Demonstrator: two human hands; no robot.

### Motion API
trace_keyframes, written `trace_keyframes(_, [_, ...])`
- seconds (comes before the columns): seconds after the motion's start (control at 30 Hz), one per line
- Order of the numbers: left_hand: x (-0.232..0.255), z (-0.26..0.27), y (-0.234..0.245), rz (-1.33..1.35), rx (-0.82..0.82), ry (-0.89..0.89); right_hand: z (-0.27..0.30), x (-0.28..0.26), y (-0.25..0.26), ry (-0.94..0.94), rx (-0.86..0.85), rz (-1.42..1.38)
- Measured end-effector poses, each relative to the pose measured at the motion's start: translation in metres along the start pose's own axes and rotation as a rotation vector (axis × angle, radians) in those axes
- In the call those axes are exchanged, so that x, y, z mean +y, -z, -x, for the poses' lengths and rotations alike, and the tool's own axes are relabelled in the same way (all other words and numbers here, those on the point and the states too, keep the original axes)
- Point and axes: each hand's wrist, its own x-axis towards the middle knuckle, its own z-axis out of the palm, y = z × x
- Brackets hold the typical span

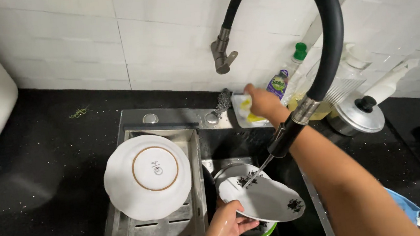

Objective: Washing and rinsing various dishes in a kitchen sink using a sponge and soap.

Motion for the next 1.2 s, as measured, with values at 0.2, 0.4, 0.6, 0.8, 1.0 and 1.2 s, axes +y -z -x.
trace_keyframes(0.2, [0.009, 0.015, -0.010, -0.037, 0.016, -0.014, 0.070, -0.076, 0.133, 0.372, 0.236, 0.250])
trace_keyframes(0.4, [-0.005, -0.009, 0.007, -0.030, -0.058, -0.014, 0.049, -0.102, 0.157, 0.339, 0.256, 0.375])
trace_keyframes(0.6, [-0.002, 0.000, 0.002, -0.073, -0.026, -0.049, 0.046, -0.116, 0.166, 0.291, 0.252, 0.223])
trace_keyframes(0.8, [0.020, 0.048, -0.028, -0.217, 0.089, -0.187, 0.084, -0.006, 0.027, 0.229, -0.066, -0.278])
trace_keyframes(1.0, [-0.002, -0.003, -0.001, -0.170, 0.039, -0.596, 0.235, 0.010, -0.056, 0.372, -0.087, -0.556])
trace_keyframes(1.2, [-0.012, -0.020, 0.017, -0.318, -0.024, -0.844, 0.306, -0.048, -0.058, 0.404, -0.123, -0.683])
